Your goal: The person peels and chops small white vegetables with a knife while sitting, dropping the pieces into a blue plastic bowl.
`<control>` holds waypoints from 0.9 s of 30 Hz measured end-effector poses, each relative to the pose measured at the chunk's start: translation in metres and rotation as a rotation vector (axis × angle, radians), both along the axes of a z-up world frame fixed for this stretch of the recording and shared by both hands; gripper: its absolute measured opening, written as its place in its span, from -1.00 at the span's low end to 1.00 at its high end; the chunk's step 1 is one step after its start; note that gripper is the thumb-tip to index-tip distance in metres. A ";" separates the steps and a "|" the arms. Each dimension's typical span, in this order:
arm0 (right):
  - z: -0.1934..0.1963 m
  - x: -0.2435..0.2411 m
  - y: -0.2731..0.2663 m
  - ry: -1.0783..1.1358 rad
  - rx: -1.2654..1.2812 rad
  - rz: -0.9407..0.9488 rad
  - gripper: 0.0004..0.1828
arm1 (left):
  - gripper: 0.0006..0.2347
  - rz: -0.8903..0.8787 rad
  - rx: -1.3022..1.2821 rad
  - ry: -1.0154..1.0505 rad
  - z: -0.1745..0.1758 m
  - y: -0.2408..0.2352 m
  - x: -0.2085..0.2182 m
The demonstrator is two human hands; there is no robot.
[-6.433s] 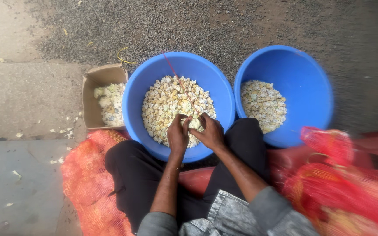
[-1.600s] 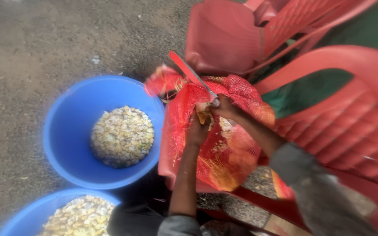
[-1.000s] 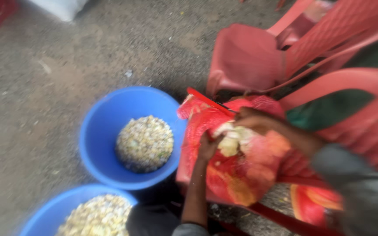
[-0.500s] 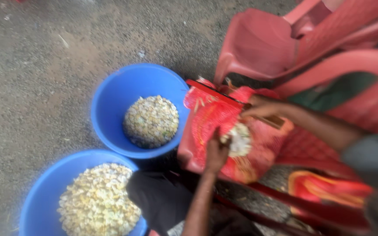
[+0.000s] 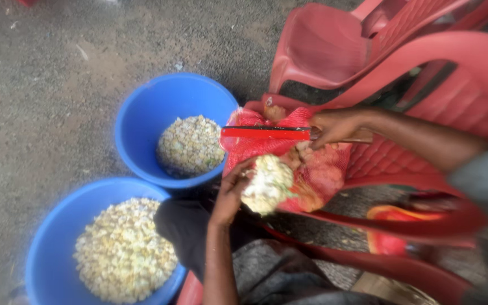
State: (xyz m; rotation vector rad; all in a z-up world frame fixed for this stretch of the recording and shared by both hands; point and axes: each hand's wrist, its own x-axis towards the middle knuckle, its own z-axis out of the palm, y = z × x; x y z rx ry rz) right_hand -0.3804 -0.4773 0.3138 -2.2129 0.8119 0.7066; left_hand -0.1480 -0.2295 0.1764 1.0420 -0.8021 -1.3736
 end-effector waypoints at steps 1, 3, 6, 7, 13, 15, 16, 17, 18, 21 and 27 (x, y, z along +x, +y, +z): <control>0.001 0.005 0.014 -0.005 0.125 -0.176 -0.54 | -0.62 0.009 -0.028 0.010 -0.006 0.003 -0.001; 0.007 0.018 0.044 -0.094 0.329 -0.429 -0.49 | -0.61 0.056 -0.083 0.040 -0.011 0.003 -0.003; 0.012 0.031 0.083 -0.229 0.396 -0.475 -0.38 | -0.60 0.135 -0.118 0.029 -0.002 0.000 -0.039; 0.012 0.033 0.086 -0.212 0.288 -0.363 -0.34 | -0.61 0.142 -0.111 -0.038 0.006 -0.001 -0.048; 0.029 0.010 0.056 -0.122 -0.106 0.058 -0.19 | -0.58 -0.259 -0.119 -0.496 0.041 0.008 -0.041; 0.046 0.004 0.032 0.098 -0.223 0.110 -0.24 | -0.63 -0.260 -0.181 -0.697 0.037 0.011 -0.023; 0.056 -0.004 0.022 0.160 -0.212 0.140 -0.31 | -0.67 -0.146 -0.286 -0.731 0.032 0.010 -0.011; 0.063 -0.015 0.019 0.222 -0.201 0.171 -0.38 | -0.68 -0.031 -0.392 -0.760 0.027 0.009 0.001; 0.069 -0.027 0.018 0.014 -0.044 0.143 -0.29 | -0.67 0.083 -0.221 -0.406 0.023 0.004 0.015; 0.080 -0.037 0.031 -0.371 0.288 -0.024 -0.07 | -0.62 0.595 -0.090 -0.346 0.017 -0.001 0.054; 0.047 0.081 0.092 -0.629 0.050 -0.111 0.09 | -0.30 0.384 -0.631 0.387 0.006 0.047 0.009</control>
